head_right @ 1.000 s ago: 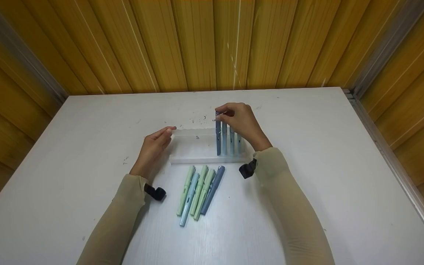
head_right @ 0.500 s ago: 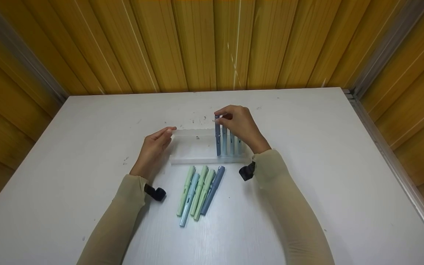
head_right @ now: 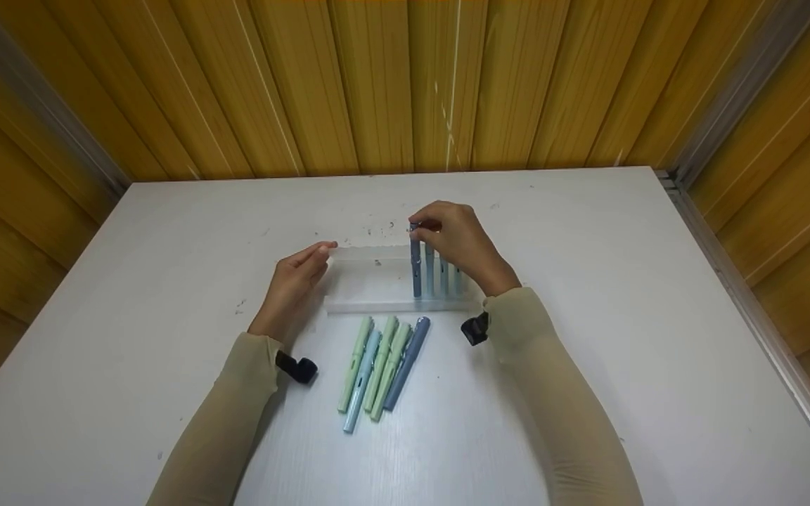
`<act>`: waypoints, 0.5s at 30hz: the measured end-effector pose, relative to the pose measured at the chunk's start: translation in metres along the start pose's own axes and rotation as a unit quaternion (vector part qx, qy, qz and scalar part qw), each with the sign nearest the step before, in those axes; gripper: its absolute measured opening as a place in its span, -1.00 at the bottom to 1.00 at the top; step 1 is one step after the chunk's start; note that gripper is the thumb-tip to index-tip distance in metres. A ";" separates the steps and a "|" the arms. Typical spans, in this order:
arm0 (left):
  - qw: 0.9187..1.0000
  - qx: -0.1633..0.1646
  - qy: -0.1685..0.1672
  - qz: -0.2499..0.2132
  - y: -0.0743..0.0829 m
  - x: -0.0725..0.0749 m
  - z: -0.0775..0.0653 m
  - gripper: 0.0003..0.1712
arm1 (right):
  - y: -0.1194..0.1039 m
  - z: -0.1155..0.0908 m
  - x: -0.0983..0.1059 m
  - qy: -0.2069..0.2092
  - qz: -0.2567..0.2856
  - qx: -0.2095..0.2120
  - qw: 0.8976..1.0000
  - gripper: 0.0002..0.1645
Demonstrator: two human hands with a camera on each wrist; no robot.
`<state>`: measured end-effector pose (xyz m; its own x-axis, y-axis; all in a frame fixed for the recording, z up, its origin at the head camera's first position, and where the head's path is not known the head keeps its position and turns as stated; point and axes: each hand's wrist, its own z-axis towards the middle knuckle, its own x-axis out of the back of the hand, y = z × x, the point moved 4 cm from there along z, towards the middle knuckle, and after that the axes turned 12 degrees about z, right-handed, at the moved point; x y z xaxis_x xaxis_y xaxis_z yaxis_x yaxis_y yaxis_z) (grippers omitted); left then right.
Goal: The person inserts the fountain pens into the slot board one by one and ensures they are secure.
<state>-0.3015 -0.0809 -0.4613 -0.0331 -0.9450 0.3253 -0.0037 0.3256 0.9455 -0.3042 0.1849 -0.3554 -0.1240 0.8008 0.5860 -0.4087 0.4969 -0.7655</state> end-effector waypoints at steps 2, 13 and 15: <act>1.000 0.001 0.001 0.001 -0.001 0.000 0.000 -0.55 | -0.001 0.000 0.000 -0.003 -0.003 0.014 1.000 -0.71; 1.000 -0.002 0.001 -0.017 -0.002 0.000 0.001 -0.55 | -0.004 0.000 -0.001 0.005 -0.051 0.138 0.989 -0.70; 1.000 -0.002 0.002 -0.016 -0.002 0.000 0.001 -0.56 | -0.002 0.002 -0.002 0.006 -0.051 0.142 0.989 -0.70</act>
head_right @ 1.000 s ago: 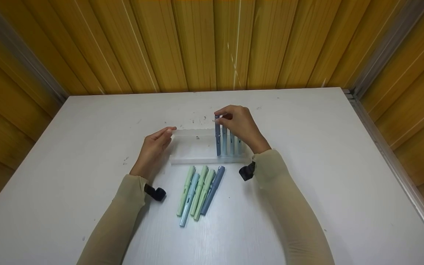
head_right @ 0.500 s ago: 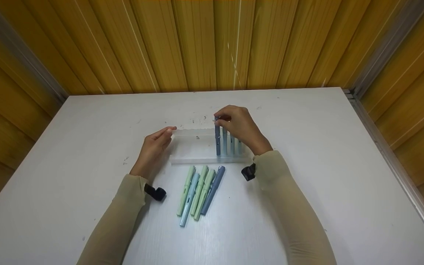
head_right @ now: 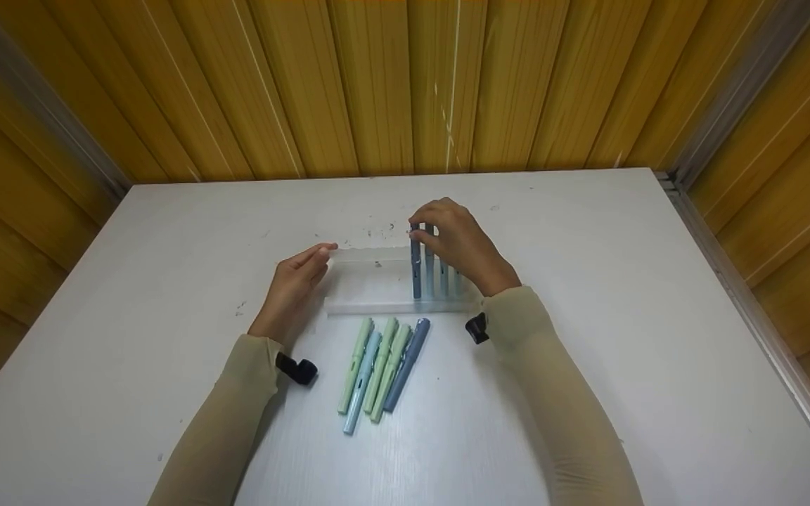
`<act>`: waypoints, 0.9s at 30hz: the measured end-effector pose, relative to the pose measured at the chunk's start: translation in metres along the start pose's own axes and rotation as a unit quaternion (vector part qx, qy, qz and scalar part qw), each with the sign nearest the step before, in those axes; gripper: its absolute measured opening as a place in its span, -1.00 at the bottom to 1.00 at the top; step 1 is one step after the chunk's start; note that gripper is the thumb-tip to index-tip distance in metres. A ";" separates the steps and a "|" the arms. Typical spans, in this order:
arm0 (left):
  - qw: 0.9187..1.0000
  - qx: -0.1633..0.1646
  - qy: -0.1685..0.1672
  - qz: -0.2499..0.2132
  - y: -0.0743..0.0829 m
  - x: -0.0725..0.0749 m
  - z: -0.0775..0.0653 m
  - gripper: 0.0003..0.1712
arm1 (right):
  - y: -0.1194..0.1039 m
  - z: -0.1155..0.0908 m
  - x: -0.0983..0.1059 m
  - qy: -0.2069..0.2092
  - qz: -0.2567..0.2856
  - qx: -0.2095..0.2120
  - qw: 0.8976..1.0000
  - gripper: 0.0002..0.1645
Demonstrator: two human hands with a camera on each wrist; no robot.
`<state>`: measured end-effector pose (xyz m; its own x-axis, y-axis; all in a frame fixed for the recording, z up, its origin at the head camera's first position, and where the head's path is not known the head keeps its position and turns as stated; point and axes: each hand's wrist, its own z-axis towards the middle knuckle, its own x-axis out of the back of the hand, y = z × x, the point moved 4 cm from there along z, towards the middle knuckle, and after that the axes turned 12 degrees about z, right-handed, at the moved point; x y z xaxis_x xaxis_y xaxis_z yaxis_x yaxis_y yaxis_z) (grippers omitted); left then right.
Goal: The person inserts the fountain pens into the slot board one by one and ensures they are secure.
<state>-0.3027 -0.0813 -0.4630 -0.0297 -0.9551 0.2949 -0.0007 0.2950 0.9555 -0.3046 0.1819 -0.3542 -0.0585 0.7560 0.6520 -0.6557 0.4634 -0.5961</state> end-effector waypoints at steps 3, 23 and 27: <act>1.000 0.002 0.000 0.003 0.000 0.000 0.000 -0.56 | 0.003 0.002 -0.001 -0.003 0.004 -0.011 1.000 -0.70; 1.000 0.002 0.006 0.009 -0.001 0.003 0.001 -0.57 | 0.014 0.007 -0.006 -0.017 0.001 -0.077 0.997 -0.68; 1.000 0.003 0.006 0.020 -0.001 0.003 0.003 -0.55 | 0.015 0.007 -0.008 -0.018 -0.005 -0.073 0.997 -0.65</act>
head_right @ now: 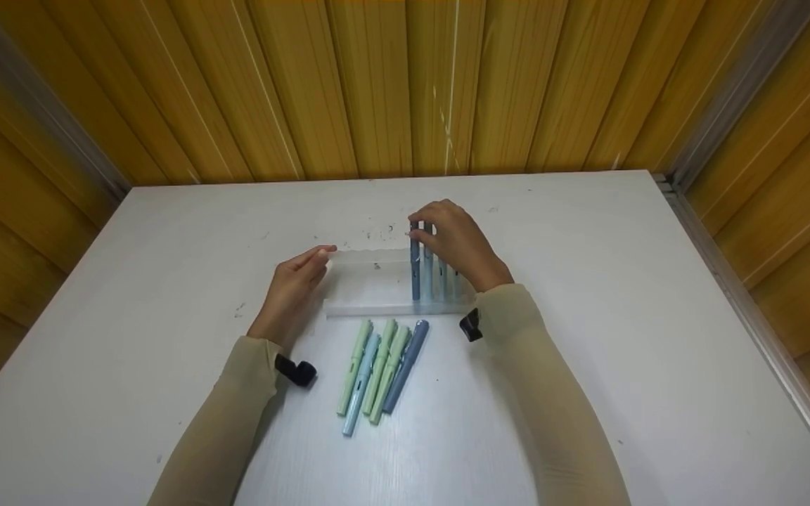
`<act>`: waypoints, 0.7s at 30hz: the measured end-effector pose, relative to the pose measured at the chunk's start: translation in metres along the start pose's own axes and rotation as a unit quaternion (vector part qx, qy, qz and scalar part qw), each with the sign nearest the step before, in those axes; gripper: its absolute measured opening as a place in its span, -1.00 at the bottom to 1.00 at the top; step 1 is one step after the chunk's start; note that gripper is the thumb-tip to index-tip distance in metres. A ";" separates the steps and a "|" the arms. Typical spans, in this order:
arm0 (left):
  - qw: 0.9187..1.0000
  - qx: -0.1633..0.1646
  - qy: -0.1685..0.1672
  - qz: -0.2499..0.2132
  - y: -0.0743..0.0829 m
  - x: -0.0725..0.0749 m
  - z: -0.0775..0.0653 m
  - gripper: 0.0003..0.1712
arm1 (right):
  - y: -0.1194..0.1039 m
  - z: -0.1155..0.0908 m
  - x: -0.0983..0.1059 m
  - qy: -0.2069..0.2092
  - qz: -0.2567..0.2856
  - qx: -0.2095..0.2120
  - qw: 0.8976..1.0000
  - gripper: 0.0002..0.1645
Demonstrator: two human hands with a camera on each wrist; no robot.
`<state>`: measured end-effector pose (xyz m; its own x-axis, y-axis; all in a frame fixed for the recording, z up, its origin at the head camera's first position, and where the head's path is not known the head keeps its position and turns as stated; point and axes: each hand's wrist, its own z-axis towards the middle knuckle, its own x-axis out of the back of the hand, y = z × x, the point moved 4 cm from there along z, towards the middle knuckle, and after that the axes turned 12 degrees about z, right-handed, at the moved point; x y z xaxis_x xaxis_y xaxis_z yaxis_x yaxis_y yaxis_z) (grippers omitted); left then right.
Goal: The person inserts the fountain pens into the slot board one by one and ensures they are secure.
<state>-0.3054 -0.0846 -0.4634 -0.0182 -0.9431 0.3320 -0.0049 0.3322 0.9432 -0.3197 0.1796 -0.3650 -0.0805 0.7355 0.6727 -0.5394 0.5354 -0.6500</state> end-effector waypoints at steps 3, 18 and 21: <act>1.000 0.002 0.000 0.003 0.000 -0.001 0.000 -0.53 | 0.000 0.000 -0.001 0.000 -0.006 0.001 1.000 -0.62; 1.000 0.003 0.002 0.015 0.000 0.000 0.000 -0.51 | -0.005 -0.002 0.006 0.028 0.009 0.003 1.000 -0.62; 1.000 0.006 0.002 0.012 0.000 0.000 0.000 -0.52 | -0.007 -0.004 0.009 0.048 0.012 0.017 0.999 -0.65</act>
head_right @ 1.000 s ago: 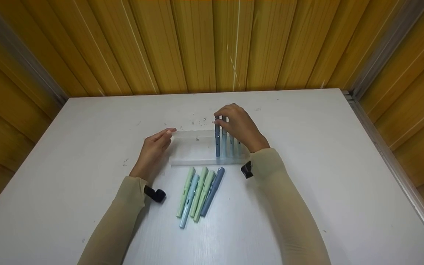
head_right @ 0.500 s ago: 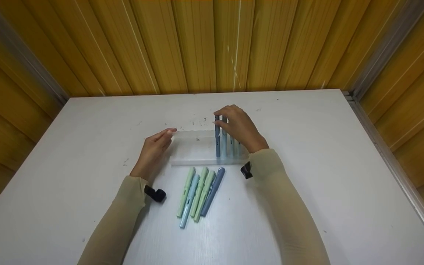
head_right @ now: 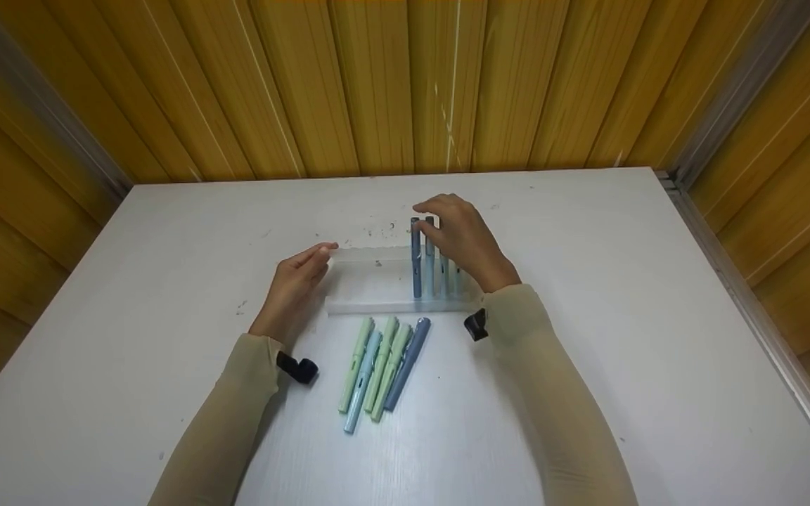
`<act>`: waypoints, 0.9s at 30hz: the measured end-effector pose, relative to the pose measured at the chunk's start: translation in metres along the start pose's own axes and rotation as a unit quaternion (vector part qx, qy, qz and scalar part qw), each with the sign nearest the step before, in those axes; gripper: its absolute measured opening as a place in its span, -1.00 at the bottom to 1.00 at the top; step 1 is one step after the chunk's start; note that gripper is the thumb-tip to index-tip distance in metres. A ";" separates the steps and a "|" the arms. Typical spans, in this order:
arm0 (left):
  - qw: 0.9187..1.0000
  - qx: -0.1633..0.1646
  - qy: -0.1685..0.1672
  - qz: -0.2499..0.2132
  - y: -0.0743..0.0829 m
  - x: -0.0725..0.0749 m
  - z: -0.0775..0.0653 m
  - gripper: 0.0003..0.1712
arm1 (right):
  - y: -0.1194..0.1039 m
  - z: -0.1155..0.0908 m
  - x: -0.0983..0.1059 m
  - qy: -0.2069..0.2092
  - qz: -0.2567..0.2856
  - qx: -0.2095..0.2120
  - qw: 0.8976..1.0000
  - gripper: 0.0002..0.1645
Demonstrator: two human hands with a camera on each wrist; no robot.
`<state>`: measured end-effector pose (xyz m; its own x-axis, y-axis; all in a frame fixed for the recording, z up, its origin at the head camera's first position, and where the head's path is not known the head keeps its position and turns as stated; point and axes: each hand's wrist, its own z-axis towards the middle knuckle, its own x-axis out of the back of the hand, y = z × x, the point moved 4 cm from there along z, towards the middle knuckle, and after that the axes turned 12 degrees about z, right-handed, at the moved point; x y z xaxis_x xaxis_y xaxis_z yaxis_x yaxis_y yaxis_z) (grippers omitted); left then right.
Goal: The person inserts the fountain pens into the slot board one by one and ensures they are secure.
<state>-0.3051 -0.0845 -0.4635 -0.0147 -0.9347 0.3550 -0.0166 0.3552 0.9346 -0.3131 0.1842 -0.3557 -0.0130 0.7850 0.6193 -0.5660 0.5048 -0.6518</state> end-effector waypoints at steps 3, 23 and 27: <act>1.000 0.001 -0.001 -0.005 0.000 0.000 0.000 -0.52 | -0.002 -0.004 0.003 0.017 0.004 0.007 1.000 -0.68; 1.000 0.004 -0.004 -0.010 0.000 -0.003 0.002 -0.54 | 0.001 -0.041 -0.007 -0.146 0.069 -0.172 0.972 -0.67; 1.000 0.001 -0.004 -0.006 -0.001 -0.003 0.001 -0.56 | 0.005 -0.050 -0.014 -0.188 0.081 -0.189 0.960 -0.68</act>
<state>-0.3065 -0.0819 -0.4651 -0.0226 -0.9389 0.3434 -0.0183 0.3438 0.9389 -0.2749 0.1938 -0.3890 -0.4125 0.7148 0.5648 -0.1935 0.5371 -0.8210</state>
